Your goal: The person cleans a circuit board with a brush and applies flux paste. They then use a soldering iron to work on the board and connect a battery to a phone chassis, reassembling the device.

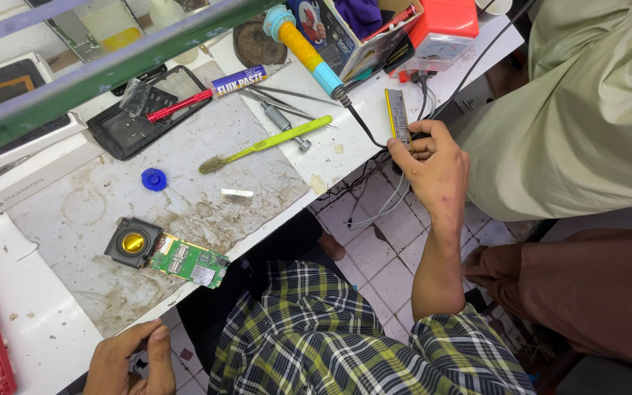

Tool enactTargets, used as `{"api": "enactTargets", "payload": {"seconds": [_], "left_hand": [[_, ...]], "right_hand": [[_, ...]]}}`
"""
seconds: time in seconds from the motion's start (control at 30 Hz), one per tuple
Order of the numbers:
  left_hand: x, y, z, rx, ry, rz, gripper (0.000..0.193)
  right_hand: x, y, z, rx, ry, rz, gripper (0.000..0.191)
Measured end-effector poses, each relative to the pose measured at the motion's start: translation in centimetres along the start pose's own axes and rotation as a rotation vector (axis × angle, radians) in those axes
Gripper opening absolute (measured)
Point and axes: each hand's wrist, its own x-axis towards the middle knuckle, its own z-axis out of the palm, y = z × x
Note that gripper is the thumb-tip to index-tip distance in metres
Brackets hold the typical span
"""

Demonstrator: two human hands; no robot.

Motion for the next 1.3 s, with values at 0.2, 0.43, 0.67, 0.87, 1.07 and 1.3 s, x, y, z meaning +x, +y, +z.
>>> {"api": "enactTargets", "payload": {"seconds": [0.2,0.43,0.67,0.87,1.07,1.3], "left_hand": [[0.2,-0.6,0.1,0.023,-0.026,-0.041,0.019],[0.0,2.9,0.4,0.171,0.06,0.15,0.014],[-0.4,7.0,1.3,0.317,0.033,0.346,0.028],[-2.2,9.1,6.4,-0.515,0.021,0.163,0.058],[-2.0,8.0,10.2,-0.661,-0.008,-0.328,0.033],[-2.2,7.4,9.1,-0.592,-0.011,-0.139,0.025]], "right_hand": [[-0.7,3.0,-2.3,0.484,-0.014,-0.215,0.039],[-2.8,6.6,-4.1,0.676,-0.031,-0.386,0.04],[-4.1,5.1,-2.3,0.598,-0.307,-0.64,0.045],[-9.7,0.2,3.2,0.253,-0.571,-1.275,0.041],[-12.8,-2.2,5.1,0.152,-0.523,-1.359,0.041],[-11.9,-0.2,5.0,0.342,-0.672,-0.945,0.055]]}}
